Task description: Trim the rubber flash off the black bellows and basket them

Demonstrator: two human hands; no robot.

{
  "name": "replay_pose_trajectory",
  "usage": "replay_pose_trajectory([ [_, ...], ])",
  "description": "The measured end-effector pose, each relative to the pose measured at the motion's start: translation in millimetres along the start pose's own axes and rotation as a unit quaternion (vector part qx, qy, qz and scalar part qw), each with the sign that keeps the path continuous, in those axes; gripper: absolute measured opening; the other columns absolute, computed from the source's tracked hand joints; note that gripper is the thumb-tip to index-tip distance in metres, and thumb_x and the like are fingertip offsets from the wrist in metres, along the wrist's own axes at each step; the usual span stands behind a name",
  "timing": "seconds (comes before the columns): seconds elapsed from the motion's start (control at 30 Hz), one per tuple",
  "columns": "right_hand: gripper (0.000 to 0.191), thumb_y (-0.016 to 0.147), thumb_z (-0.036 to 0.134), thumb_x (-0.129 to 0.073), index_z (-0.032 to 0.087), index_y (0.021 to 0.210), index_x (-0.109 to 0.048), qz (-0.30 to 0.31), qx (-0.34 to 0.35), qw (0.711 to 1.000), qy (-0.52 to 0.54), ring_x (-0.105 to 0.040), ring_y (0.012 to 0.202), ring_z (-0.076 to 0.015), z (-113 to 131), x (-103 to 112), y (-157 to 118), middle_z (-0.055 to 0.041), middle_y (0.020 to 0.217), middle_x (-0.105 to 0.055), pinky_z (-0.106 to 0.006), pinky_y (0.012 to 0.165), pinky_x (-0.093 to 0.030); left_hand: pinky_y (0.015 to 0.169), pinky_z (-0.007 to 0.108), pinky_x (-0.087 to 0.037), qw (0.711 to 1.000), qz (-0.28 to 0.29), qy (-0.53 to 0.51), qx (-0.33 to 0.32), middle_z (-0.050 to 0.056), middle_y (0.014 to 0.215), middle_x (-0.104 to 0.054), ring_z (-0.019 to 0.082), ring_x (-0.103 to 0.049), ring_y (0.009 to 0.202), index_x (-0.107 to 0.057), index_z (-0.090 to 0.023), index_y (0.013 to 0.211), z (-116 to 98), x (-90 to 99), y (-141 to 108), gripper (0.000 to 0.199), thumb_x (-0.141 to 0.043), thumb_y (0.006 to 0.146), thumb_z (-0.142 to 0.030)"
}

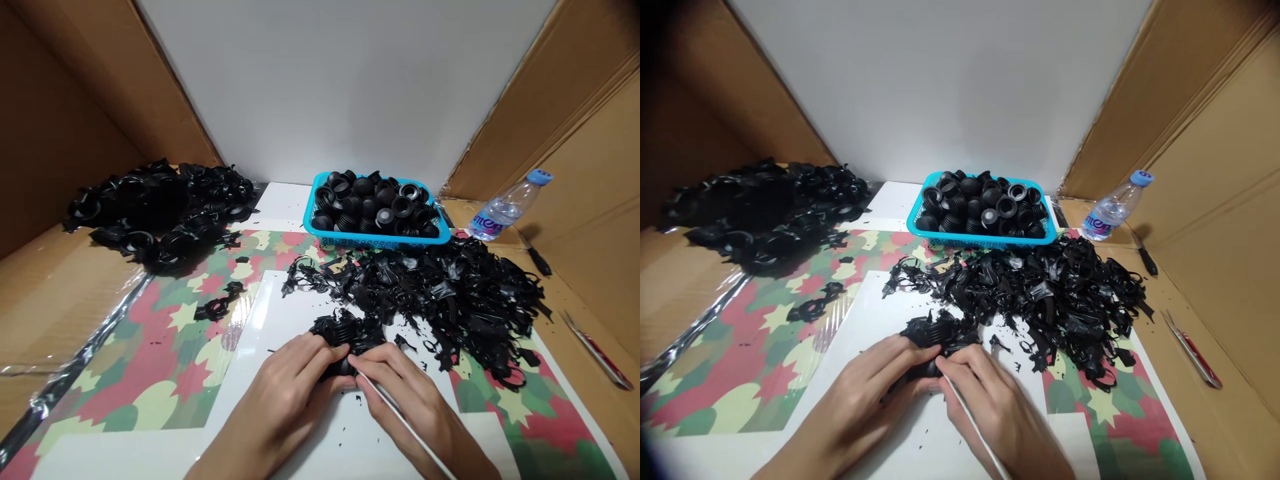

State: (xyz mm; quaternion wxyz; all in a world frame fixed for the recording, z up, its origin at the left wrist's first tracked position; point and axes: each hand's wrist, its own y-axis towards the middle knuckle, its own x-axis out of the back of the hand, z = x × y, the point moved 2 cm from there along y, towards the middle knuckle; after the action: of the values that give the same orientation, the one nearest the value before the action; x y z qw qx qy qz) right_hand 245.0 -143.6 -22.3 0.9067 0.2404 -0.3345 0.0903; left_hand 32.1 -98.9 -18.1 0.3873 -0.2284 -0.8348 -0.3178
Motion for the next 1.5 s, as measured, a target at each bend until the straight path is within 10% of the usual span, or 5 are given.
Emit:
replay_pose_trajectory([
  [0.63, 0.025, 0.118, 0.018, -0.048, 0.017, 0.136, -0.065, -0.142, -0.060, 0.978, -0.138, -0.080, 0.111, -0.0266, -10.9, -3.5, 0.2, -0.0144, 0.119, -0.077, -0.036, 0.096, -0.067, 0.080, 0.031, -0.059, 1.000, -0.006, -0.010, 0.020, 0.007, 0.101, -0.075, 0.023, -0.074, 0.092, -0.070, -0.020, 0.130, 1.5, -4.5, -6.6, 0.022, -0.051, 0.121, -0.027],
  [1.5, 0.017, 0.105, 0.014, -0.069, 0.028, 0.115, -0.068, -0.118, -0.081, 0.982, 0.123, -0.080, 0.099, -0.0101, -3.6, -3.2, -9.6, 0.0040, 0.107, -0.079, -0.014, 0.096, -0.061, 0.078, 0.036, -0.058, 0.999, 0.000, 0.038, -0.039, 0.009, 0.104, -0.076, 0.026, -0.075, 0.092, -0.065, -0.015, 0.129, -1.0, -5.8, -4.1, 0.023, -0.048, 0.116, -0.009],
])
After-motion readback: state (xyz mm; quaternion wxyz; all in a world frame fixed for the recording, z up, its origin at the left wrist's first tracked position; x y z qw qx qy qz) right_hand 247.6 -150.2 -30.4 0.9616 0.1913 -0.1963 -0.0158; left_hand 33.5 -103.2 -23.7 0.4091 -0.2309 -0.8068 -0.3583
